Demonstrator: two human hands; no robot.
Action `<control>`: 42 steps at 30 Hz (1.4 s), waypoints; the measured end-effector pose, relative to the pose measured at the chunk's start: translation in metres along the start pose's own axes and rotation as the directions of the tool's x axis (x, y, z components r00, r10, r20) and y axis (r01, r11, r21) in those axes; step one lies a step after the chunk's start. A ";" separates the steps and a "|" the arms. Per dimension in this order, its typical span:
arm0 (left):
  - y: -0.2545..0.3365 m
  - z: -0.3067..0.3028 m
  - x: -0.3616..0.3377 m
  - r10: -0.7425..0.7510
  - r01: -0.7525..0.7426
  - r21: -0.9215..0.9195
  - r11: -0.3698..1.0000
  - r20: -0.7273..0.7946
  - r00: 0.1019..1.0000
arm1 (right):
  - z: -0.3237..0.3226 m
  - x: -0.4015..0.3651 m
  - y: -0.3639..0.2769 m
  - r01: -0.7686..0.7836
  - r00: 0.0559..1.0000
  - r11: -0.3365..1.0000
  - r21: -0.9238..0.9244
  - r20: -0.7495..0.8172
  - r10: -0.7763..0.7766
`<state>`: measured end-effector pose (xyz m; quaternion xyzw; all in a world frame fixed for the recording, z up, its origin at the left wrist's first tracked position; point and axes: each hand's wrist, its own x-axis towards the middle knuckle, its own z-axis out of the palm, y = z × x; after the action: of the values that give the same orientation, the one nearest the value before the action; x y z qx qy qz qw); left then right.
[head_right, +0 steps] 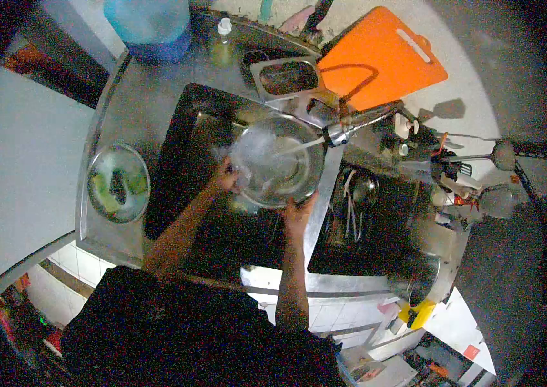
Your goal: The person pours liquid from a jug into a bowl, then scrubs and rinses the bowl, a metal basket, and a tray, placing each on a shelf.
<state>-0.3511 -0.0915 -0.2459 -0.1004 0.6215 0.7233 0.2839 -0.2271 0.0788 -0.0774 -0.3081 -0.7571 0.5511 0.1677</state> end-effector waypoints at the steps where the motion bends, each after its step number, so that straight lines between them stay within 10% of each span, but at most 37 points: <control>1: -0.025 -0.019 0.019 0.138 -0.136 0.133 0.982 -0.009 0.990 | -0.003 0.004 -0.009 -0.351 0.932 0.915 0.201 0.170 0.320; 3: -0.035 -0.038 0.016 0.239 -0.234 0.265 0.935 0.014 0.971 | -0.020 0.000 -0.003 -0.225 0.945 0.961 0.161 0.278 0.175; 5: 0.018 -0.043 0.023 -0.038 -0.004 0.204 0.979 0.202 0.979 | -0.026 0.009 -0.018 -0.339 0.843 0.940 0.041 0.457 0.284; 6: 0.007 -0.044 0.031 -0.160 0.097 0.255 0.962 0.238 0.958 | -0.029 0.015 0.040 -0.031 0.935 0.999 0.010 0.354 0.025; 7: -0.037 -0.026 0.061 -0.240 0.286 -0.194 0.938 0.231 0.943 | -0.024 0.018 0.029 -0.026 0.934 1.000 0.009 0.358 0.021; 8: -0.079 -0.008 0.090 -0.319 0.364 -0.782 0.506 0.222 0.921 | -0.008 0.026 0.000 0.238 0.926 0.962 -0.132 0.329 -0.184; 9: -0.118 0.009 0.117 -0.395 0.257 -0.964 0.066 0.212 0.894 | 0.006 0.030 -0.026 0.465 0.868 0.841 -0.276 0.328 -0.372; 10: -0.062 0.025 0.073 -0.280 0.256 -0.706 0.661 0.085 0.956 | 0.016 0.030 -0.039 0.393 0.912 0.852 -0.346 0.268 -0.312; 11: 0.008 0.042 0.022 -0.154 0.146 -0.150 0.978 -0.045 0.987 | 0.025 0.033 -0.042 0.391 0.913 0.853 -0.345 0.265 -0.311; 13: 0.087 0.076 -0.039 -0.084 0.163 -0.468 0.869 0.186 0.979 | 0.036 0.034 -0.043 0.341 0.938 0.709 -0.617 0.178 -0.297; 16: 0.127 0.117 -0.064 0.130 -0.085 -0.290 0.953 0.140 0.982 | 0.040 0.035 -0.011 0.334 0.939 0.716 -0.613 0.148 -0.311; 19: 0.095 0.120 -0.037 0.036 0.032 -0.533 0.845 0.116 0.993 | 0.032 0.030 -0.011 0.340 0.940 0.687 -0.642 0.228 -0.253; 21: 0.101 0.108 -0.038 -0.134 0.134 -0.648 0.749 0.050 0.990 | 0.035 0.024 0.004 0.396 0.894 0.845 -0.360 -0.060 -0.444; 23: 0.086 0.084 -0.025 0.008 0.149 -0.863 0.482 0.174 0.985 | 0.037 0.026 0.040 0.179 0.935 0.948 -0.262 -0.254 -0.246; 25: 0.066 0.078 -0.029 -0.026 0.136 -0.909 0.394 0.137 0.990 | 0.032 0.030 0.069 -0.119 0.989 0.989 0.091 0.096 0.110; 26: 0.064 0.077 -0.032 -0.095 0.159 -0.914 0.373 0.133 0.987 | 0.043 0.029 -0.006 -0.411 0.910 0.763 0.499 0.180 0.373; 29: 0.006 0.055 -0.007 -0.210 0.237 -0.936 0.260 0.185 0.960 | 0.051 0.070 0.012 -0.323 0.940 0.418 0.849 0.237 0.246; 31: -0.004 0.036 -0.004 -0.259 0.290 -0.943 0.165 0.242 0.935 | 0.035 0.094 0.013 -0.425 0.896 0.442 0.790 0.299 0.329; 33: 0.033 0.019 -0.025 -0.344 0.235 -0.824 0.515 0.052 0.938 | 0.031 0.089 -0.044 -0.498 0.860 0.466 0.731 0.349 0.372; 37: -0.008 -0.003 0.004 -0.349 0.246 -0.669 0.701 -0.022 0.937 | 0.022 0.101 0.027 -0.527 0.849 0.478 0.703 0.458 0.262; 39: 0.002 -0.008 0.022 0.062 -0.038 0.125 0.991 -0.197 0.978 | 0.019 0.102 0.071 -0.343 0.927 0.673 0.656 0.121 0.354; 41: 0.117 0.022 -0.035 0.054 -0.029 0.440 0.898 -0.045 0.998 | 0.027 0.080 0.038 -0.311 0.934 0.767 0.561 0.031 0.356; 42: 0.101 0.047 -0.027 0.314 -0.251 0.577 0.777 -0.011 0.949 | 0.032 0.068 0.025 -0.285 0.934 0.846 0.451 -0.067 0.351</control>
<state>-0.3731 -0.0616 -0.1375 0.0448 0.8307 0.5327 0.1553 -0.2905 0.1043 -0.1174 -0.4242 -0.5392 0.7013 0.1935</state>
